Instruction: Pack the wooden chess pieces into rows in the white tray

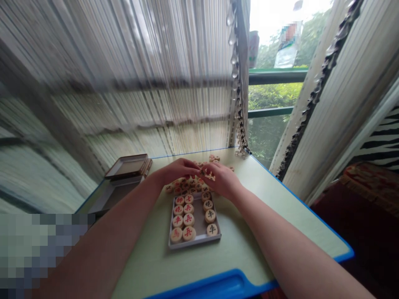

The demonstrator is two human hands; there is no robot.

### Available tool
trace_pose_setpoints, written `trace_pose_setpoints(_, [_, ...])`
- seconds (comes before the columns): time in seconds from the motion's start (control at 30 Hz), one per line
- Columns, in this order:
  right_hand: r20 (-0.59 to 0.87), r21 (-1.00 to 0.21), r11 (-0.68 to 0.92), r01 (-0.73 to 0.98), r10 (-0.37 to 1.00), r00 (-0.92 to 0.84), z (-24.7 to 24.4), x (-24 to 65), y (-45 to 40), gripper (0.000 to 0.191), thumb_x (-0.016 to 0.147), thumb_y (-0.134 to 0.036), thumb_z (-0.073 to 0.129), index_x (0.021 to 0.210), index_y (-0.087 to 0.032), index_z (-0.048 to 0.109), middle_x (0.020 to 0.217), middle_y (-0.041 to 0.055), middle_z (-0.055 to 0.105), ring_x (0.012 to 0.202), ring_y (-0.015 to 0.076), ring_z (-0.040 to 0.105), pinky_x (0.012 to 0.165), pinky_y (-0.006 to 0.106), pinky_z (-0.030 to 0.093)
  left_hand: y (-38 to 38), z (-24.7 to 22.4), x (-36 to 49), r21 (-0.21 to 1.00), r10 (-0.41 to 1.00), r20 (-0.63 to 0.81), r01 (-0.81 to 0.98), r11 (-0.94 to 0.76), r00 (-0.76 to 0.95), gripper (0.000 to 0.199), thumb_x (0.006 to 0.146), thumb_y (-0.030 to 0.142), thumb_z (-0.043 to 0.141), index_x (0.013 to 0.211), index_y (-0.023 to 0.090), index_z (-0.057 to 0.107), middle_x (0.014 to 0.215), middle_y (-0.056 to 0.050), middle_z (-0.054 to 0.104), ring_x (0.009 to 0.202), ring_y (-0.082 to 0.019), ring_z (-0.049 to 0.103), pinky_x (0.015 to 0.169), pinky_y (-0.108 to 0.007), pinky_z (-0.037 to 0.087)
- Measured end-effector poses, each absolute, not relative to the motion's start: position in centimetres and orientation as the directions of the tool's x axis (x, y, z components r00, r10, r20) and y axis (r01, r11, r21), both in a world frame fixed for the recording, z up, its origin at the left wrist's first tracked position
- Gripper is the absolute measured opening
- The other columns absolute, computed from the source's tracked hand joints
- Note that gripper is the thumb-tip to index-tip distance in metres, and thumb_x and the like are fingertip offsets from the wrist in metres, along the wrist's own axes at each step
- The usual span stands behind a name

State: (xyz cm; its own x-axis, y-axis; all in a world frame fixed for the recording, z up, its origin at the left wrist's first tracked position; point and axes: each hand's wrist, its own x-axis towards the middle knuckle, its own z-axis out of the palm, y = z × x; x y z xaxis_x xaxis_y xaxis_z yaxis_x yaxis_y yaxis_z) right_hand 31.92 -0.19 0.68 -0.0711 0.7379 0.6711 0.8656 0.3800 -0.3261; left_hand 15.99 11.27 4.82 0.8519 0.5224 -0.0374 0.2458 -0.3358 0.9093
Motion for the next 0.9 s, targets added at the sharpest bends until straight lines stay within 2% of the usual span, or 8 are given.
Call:
trace_pose_setpoints(0.27, [0.678,-0.3,0.396,0.868,0.729,-0.099,0.8,31.8,-0.3,0.016,0.079,-0.03,0.056,0.092,-0.022,0.061,0.084,0.0046,0.063,0.074,0.0149,0.056,0.068,0.026,0.046,11.2,4.7,15.9,0.918,0.536,-0.05,0.25,-0.307,0.843,0.032,0.059,0.034,0.071,0.082,0.011,0.071,0.066,-0.004,0.064,0.055,-0.008,0.049,0.051,-0.022,0.037])
trace_pose_setpoints(0.43, [0.68,-0.295,0.372,0.88,0.729,-0.08,1.1,31.8,-0.4,0.016,0.075,-0.028,0.058,0.089,-0.021,0.063,0.079,0.0035,0.062,0.071,0.0145,0.055,0.066,0.026,0.045,11.1,4.8,16.2,0.873,0.58,-0.055,0.321,-0.367,0.813,0.025,0.065,0.028,0.062,0.083,0.013,0.07,0.071,-0.005,0.067,0.056,-0.009,0.05,0.051,-0.022,0.038])
trace_pose_setpoints(0.5, [0.68,-0.303,0.345,0.888,0.731,-0.051,1.2,31.9,-0.5,0.017,0.075,-0.027,0.057,0.089,-0.021,0.063,0.077,0.0035,0.061,0.069,0.0143,0.054,0.065,0.025,0.045,11.1,5.1,16.5,0.776,0.666,-0.006,0.424,-0.467,0.746,0.023,0.068,0.026,0.057,0.08,0.012,0.07,0.07,-0.006,0.068,0.056,-0.01,0.052,0.052,-0.022,0.039])
trace_pose_setpoints(0.63, [0.668,-0.315,0.309,0.897,0.744,-0.022,0.9,32.3,-0.4,0.019,0.075,-0.028,0.057,0.09,-0.02,0.064,0.075,0.0038,0.061,0.068,0.0148,0.054,0.063,0.026,0.044,10.5,5.9,16.9,0.442,0.785,0.08,0.684,-0.58,0.614,0.024,0.07,0.029,0.054,0.071,0.012,0.07,0.068,-0.009,0.068,0.062,-0.016,0.058,0.059,-0.026,0.042])
trace_pose_setpoints(0.7, [0.67,-0.316,0.295,0.902,0.742,-0.008,0.7,32.5,-0.2,0.02,0.075,-0.029,0.056,0.091,-0.02,0.064,0.076,0.0041,0.062,0.067,0.015,0.055,0.063,0.026,0.044,9.8,6.5,17.1,0.314,0.816,0.044,0.767,-0.559,0.576,0.03,0.073,0.036,0.053,0.074,0.012,0.07,0.074,-0.013,0.068,0.068,-0.02,0.061,0.063,-0.028,0.044])
trace_pose_setpoints(0.77, [0.67,-0.312,0.277,0.909,0.743,0.003,0.5,32.7,-0.1,0.022,0.075,-0.03,0.056,0.092,-0.019,0.064,0.076,0.0043,0.062,0.066,0.0149,0.054,0.062,0.026,0.044,8.9,7.1,17.3,0.183,0.87,0.049,0.852,-0.491,0.491,0.031,0.07,0.038,0.059,0.083,0.013,0.07,0.086,-0.016,0.068,0.08,-0.023,0.062,0.068,-0.028,0.046])
trace_pose_setpoints(0.83, [0.662,-0.304,0.261,0.916,0.75,0.006,0.3,32.9,0.0,0.022,0.075,-0.032,0.056,0.092,-0.019,0.064,0.074,0.0039,0.062,0.065,0.0145,0.054,0.061,0.026,0.044,8.2,7.8,17.4,0.062,0.911,0.022,0.909,-0.412,0.411,0.029,0.066,0.033,0.065,0.089,0.016,0.07,0.094,-0.015,0.068,0.089,-0.025,0.062,0.072,-0.03,0.047])
trace_pose_setpoints(0.9, [0.649,-0.296,0.247,0.923,0.761,0.004,0.2,33.0,0.1,0.022,0.075,-0.033,0.056,0.091,-0.019,0.064,0.072,0.0032,0.061,0.063,0.014,0.053,0.06,0.025,0.043,7.8,8.2,17.6,-0.009,0.93,-0.02,0.93,-0.367,0.366,0.029,0.065,0.028,0.067,0.092,0.019,0.069,0.099,-0.014,0.067,0.093,-0.026,0.061,0.074,-0.033,0.049])
